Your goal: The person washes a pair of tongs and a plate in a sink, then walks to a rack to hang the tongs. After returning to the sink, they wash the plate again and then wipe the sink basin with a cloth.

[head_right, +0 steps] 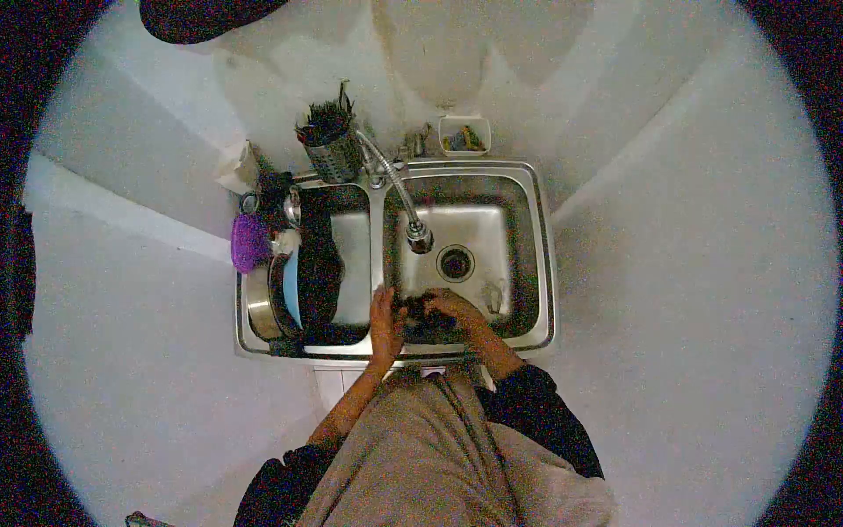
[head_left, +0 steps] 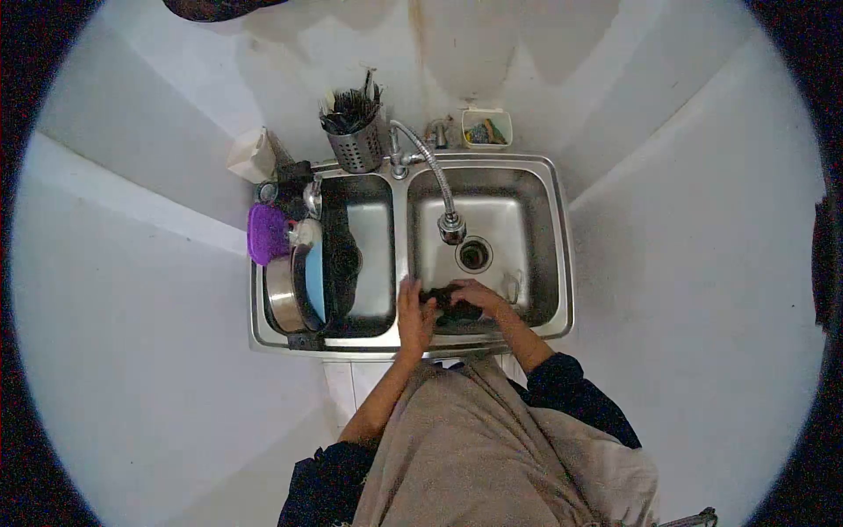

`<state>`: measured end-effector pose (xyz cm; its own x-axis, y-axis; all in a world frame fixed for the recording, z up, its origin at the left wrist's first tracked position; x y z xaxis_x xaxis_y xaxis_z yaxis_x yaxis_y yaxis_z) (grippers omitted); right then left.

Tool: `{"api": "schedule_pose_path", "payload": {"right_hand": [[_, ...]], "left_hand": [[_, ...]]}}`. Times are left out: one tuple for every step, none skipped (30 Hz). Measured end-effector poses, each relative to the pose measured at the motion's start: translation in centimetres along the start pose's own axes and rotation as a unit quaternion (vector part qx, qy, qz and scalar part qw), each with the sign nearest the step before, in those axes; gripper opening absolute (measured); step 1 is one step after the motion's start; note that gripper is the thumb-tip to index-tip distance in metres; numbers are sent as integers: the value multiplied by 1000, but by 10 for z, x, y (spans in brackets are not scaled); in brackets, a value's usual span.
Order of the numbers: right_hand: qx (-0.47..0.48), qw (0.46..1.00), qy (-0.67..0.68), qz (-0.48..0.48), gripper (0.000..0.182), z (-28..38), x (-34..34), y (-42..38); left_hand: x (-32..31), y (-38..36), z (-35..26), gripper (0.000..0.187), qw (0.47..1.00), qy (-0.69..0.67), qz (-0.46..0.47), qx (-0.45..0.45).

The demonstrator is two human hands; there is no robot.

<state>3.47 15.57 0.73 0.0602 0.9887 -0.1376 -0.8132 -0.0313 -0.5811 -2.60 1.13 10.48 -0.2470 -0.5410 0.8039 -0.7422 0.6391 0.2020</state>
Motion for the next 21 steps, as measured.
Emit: {"api": "schedule_pose_path", "payload": {"right_hand": [[30, 998, 47, -6, 46, 8, 5, -5], [70, 996, 44, -14, 49, 9, 12, -8], [110, 993, 40, -21, 51, 17, 16, -13], [107, 992, 70, 1, 52, 20, 18, -16], [102, 990, 100, 23, 52, 37, 14, -26], [50, 994, 85, 52, 51, 54, 13, -37], [-5, 994, 70, 80, 50, 68, 16, -45], [-59, 991, 56, 109, 49, 75, 24, -45], [-59, 986, 40, 151, 41, 73, 51, -22], [127, 962, -240, 39, 38, 84, 97, 12], [301, 816, -488, -74, 37, 105, 121, 30], [114, 875, -400, -246, 36, 144, 145, 35], [316, 830, -349, -299, 33, 199, 134, 18], [273, 848, -322, -321, 34, 239, 129, 20], [230, 862, -296, -341, 37, 268, 127, 32], [320, 827, -305, -347, 38, 285, 125, 46], [408, 784, -310, -351, 40, 296, 122, 57], [384, 791, -336, -338, 39, 298, 122, 77], [359, 796, -361, -326, 38, 298, 123, 95], [333, 800, -387, -314, 37, 300, 117, 101], [310, 827, -364, -297, 36, 295, 115, 103]], "left_hand": [[2, 3, -11, 60, 996, -86, 12, 37], [4, 9, -26, 61, 982, -171, 25, 74], [-1, 16, -31, 67, 996, -65, 1, 53], [-16, 18, -26, 69, 975, -188, 34, 113], [-20, 25, -31, 72, 934, -308, 67, 171], [-27, 28, -35, 75, 872, -422, 98, 226], [-70, 21, -17, 70, 744, -592, 125, 282], [-78, 21, -11, 67, 743, -581, 137, 301], [-84, 20, -5, 63, 742, -569, 149, 322], [-89, 15, 0, 60, 739, -556, 161, 346], [-94, 10, 4, 48, 730, -557, 94, 384], [-100, 6, 5, 43, 702, -585, 91, 396], [-104, 3, 6, 40, 672, -611, 89, 408], [-109, 0, 7, 36, 641, -637, 85, 419], [-113, -1, 8, 36, 632, -639, 91, 428], [-118, 0, 9, 35, 623, -641, 98, 437], [-124, -1, 11, 34, 615, -642, 105, 446], [-131, -3, 15, 34, 602, -650, 96, 453], [-138, -6, 19, 33, 589, -657, 89, 461], [-139, -6, 18, 33, 576, -665, 82, 468], [-140, -6, 17, 33, 575, -669, 93, 463]]}}
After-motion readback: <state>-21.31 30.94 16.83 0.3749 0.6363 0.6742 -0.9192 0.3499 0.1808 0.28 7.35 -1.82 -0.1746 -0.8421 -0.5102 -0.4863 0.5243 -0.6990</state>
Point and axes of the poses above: each hand's wrist, its own y-axis towards the middle knuckle, its own x-axis out of the back of the hand, z = x × y, the point moved 7 cm from there along y, towards the middle knuckle, and after that the axes turned 7 degrees about y, right-handed, at the moved point
